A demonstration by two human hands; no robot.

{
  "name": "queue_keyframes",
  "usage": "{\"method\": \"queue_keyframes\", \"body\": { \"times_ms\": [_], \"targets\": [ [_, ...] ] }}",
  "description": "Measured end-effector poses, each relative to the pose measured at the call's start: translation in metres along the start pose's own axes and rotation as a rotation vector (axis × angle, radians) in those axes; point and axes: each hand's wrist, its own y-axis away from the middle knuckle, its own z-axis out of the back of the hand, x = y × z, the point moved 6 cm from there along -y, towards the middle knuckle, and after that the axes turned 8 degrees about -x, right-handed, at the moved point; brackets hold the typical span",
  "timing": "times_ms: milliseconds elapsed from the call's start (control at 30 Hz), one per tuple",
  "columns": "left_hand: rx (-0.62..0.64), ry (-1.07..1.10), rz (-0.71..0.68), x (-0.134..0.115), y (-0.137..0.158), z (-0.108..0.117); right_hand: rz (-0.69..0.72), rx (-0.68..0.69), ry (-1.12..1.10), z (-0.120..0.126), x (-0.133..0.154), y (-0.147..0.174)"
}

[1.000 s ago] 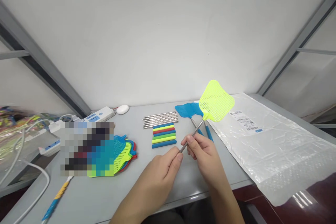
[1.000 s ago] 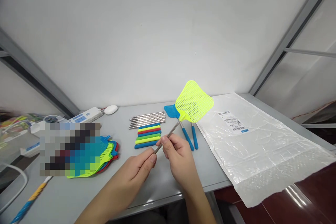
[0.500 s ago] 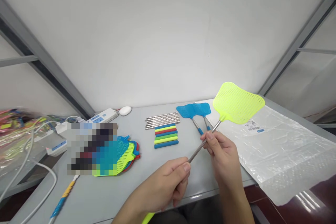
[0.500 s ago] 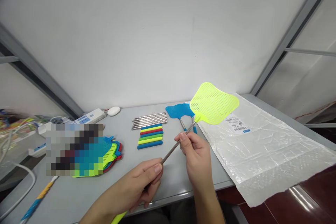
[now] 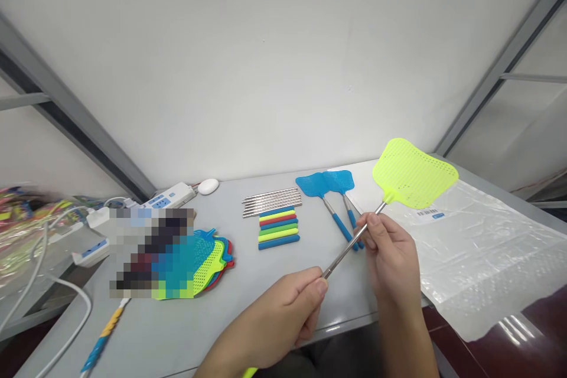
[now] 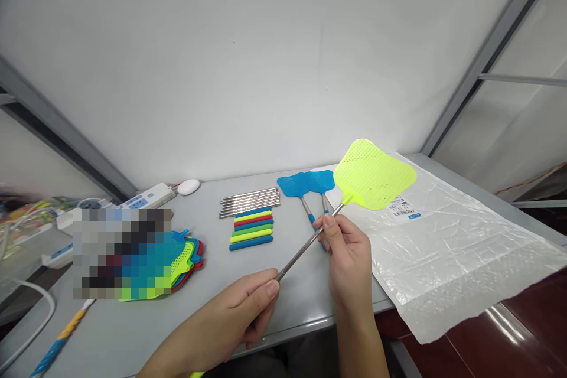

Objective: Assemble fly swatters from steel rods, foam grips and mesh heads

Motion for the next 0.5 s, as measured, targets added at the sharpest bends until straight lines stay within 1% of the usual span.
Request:
{"method": "queue_keyframes", "body": {
  "times_ms": [100,200,300,367,400,500],
  "targets": [
    [0.005,-0.079,-0.010,0.001,0.003,0.004,0.014,-0.059,-0.041,0.008,0.003,-0.007],
    [-0.014,-0.173,-0.049,-0.001,0.005,0.007,0.038,-0.125,-0.065,0.019,0.007,-0.014],
    [-0.022,-0.171,-0.049,0.000,0.005,0.008,0.032,-0.114,-0.074,0.021,0.008,-0.018],
    [-0.025,-0.115,-0.036,0.001,0.004,0.008,-0.018,-0.046,-0.052,0.013,0.004,-0.015],
    [-0.036,-0.082,-0.038,0.001,0.003,0.009,-0.057,0.024,-0.016,0.005,0.000,-0.011],
    [-0.083,0.004,-0.068,0.000,0.002,0.014,-0.169,0.305,0.094,-0.024,-0.012,0.009]
  ]
}}
